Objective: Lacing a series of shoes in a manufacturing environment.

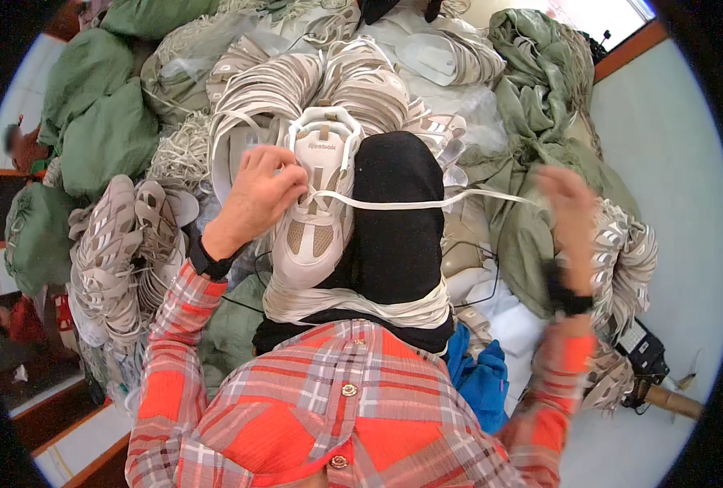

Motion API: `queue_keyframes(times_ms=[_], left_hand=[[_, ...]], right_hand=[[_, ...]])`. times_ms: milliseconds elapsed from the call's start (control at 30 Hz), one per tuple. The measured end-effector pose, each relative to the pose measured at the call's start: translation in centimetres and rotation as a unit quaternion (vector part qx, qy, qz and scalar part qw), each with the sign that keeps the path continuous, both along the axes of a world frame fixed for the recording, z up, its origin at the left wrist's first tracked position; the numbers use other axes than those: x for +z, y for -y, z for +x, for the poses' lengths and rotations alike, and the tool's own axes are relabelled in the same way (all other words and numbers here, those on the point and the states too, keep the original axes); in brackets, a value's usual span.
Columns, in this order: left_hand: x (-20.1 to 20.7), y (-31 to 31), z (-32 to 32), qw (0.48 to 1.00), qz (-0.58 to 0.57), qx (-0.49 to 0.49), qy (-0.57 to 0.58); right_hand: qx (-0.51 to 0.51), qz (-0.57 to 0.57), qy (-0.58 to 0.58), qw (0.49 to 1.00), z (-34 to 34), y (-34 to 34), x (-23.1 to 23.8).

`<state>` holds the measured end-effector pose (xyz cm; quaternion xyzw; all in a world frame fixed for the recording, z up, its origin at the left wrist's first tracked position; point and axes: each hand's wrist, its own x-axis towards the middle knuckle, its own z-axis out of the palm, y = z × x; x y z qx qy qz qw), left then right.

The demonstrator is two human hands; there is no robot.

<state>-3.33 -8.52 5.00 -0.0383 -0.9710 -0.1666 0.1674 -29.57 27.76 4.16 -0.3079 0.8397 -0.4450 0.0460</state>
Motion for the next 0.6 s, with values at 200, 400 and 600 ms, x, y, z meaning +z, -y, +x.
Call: queue_keyframes(times_ms=[200,400,600], left_hand=[[0.9,0.2,-0.5,0.987,-0.127,-0.101,0.008],[0.8,2.2,4.0,0.998,-0.011,0.038,0.058],[1.1,-2.7,0.1,0.964,0.237,0.048,0.108]], right_hand=[[0.155,-0.108,0.003,0.982,13.9,17.7,-0.4],[0.177,0.06,-0.021,0.982,15.9,17.0,-2.6],[0.2,0.113,-0.047,0.972,16.6,17.7,-2.5]])
